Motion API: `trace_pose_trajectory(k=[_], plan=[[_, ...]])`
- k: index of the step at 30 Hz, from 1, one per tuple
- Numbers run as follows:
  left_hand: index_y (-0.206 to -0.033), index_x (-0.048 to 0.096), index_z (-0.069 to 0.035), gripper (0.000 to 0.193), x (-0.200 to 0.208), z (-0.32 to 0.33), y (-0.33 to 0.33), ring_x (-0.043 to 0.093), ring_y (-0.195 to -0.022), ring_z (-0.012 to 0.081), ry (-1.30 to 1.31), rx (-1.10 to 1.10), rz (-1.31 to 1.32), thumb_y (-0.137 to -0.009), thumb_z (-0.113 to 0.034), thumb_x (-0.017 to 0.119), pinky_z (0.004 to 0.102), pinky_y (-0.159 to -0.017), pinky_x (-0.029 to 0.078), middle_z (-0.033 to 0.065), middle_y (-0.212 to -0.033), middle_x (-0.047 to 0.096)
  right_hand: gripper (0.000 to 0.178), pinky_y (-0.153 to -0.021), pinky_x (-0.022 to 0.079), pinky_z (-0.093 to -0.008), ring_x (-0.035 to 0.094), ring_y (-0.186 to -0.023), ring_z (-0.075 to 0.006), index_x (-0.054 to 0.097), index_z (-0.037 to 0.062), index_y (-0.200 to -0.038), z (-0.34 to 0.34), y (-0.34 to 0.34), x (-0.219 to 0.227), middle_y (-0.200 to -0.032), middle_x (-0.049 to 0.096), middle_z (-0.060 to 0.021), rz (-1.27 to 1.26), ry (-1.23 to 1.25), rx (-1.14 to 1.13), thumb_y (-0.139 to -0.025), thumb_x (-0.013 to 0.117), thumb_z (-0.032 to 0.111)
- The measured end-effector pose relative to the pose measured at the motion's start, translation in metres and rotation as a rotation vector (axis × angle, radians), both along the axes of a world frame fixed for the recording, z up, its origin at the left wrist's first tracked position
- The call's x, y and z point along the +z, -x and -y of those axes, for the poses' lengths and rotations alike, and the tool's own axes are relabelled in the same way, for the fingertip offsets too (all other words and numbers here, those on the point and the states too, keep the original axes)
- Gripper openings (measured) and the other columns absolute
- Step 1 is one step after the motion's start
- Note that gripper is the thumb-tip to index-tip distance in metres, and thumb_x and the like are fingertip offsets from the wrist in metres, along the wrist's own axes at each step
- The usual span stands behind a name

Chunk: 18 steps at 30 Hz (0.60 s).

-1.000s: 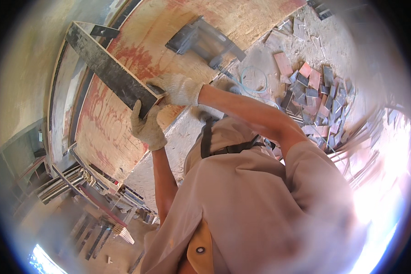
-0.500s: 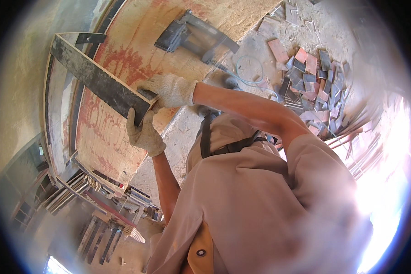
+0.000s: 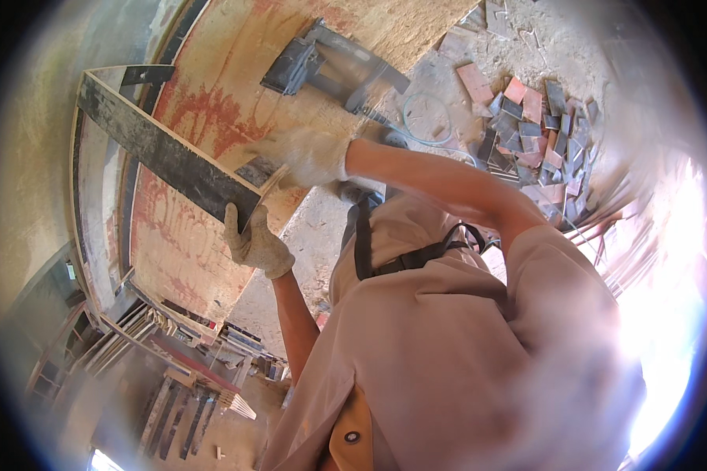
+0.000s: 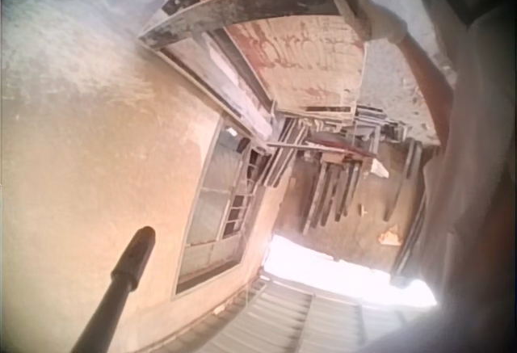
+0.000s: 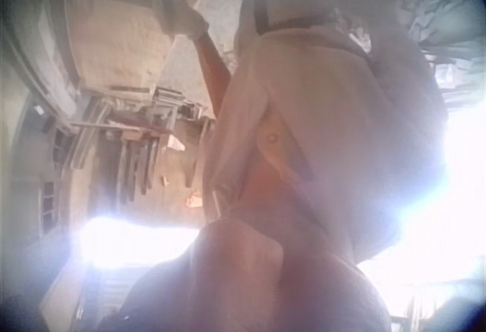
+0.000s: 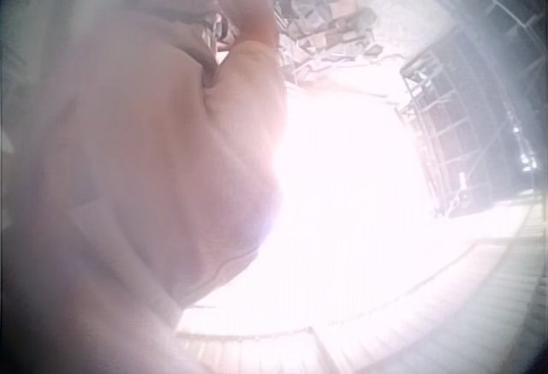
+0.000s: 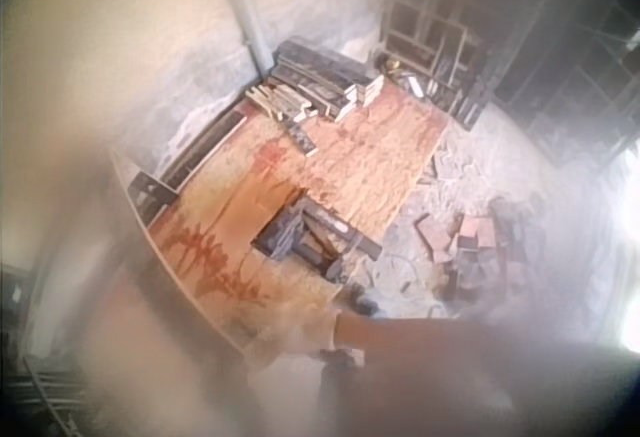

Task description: The person assembles a wooden frame by positioning planks and using a nail gun to fasten them together. They repeatedly pick up pieces, align them, and drive nails into the joints.

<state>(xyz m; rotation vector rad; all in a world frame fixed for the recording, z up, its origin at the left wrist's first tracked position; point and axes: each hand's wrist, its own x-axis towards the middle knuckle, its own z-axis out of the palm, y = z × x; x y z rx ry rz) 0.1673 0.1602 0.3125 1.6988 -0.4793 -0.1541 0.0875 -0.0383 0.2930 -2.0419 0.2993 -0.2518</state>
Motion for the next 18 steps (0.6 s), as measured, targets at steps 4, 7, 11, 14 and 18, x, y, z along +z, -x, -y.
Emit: trace_pose_trajectory(k=[4, 7, 11, 14, 18], plan=[[-0.121, 0.072, -0.002, 0.048, 0.006, 0.002, 0.003, 0.069, -0.102, 0.0243, 0.007, 0.049, -0.061, -0.078, 0.019, 0.072, 0.0362, -0.088, 0.060, 0.0176, -0.119, 0.071, 0.064, -0.093, 0.053, -0.0501, 0.061, -0.119, -0.0398, 0.049, 0.0059, -0.139, 0.043, 0.018, -0.048, -0.123, 0.062, -0.0229, -0.315, 0.231, -0.220, -0.084, 0.075, 0.028], [-0.120, 0.072, -0.002, 0.049, 0.007, 0.005, 0.006, 0.070, -0.101, 0.0251, 0.125, 0.055, -0.129, -0.076, 0.020, 0.071, 0.0368, -0.086, 0.061, 0.0180, -0.118, 0.072, 0.079, -0.095, 0.053, -0.0509, 0.062, -0.118, -0.0453, 0.037, -0.0036, -0.145, 0.077, 0.004, -0.122, -0.128, 0.058, -0.0326, -0.588, 0.285, -0.407, -0.086, 0.074, 0.034], [-0.121, 0.071, -0.002, 0.051, 0.003, -0.002, 0.008, 0.071, -0.100, 0.0253, 0.044, 0.055, -0.090, -0.075, 0.021, 0.071, 0.0363, -0.084, 0.062, 0.0182, -0.117, 0.072, 0.114, -0.097, 0.053, -0.0502, 0.064, -0.119, -0.0427, 0.006, -0.0169, -0.155, 0.095, -0.036, -0.167, -0.128, 0.059, -0.0355, -0.813, 0.191, -0.474, -0.085, 0.075, 0.042], [-0.123, 0.071, -0.002, 0.052, 0.006, 0.001, 0.009, 0.072, -0.098, 0.0259, 0.138, 0.014, -0.100, -0.075, 0.019, 0.073, 0.0358, -0.084, 0.063, 0.0183, -0.116, 0.072, 0.111, -0.093, 0.055, -0.0471, 0.067, -0.115, -0.0374, 0.011, -0.0164, -0.155, 0.105, -0.050, -0.174, -0.116, 0.067, -0.0332, -0.853, -0.003, -0.540, -0.086, 0.072, 0.045], [-0.121, 0.072, -0.001, 0.047, -0.002, -0.003, 0.006, 0.072, -0.100, 0.0252, 0.112, -0.012, -0.050, -0.077, 0.014, 0.076, 0.0346, -0.083, 0.063, 0.0176, -0.118, 0.072, 0.095, -0.099, 0.053, -0.0414, 0.064, -0.122, -0.0372, 0.027, -0.0061, -0.156, 0.110, -0.033, -0.143, -0.128, 0.066, -0.0253, -0.754, -0.035, -0.626, -0.086, 0.068, 0.042]])
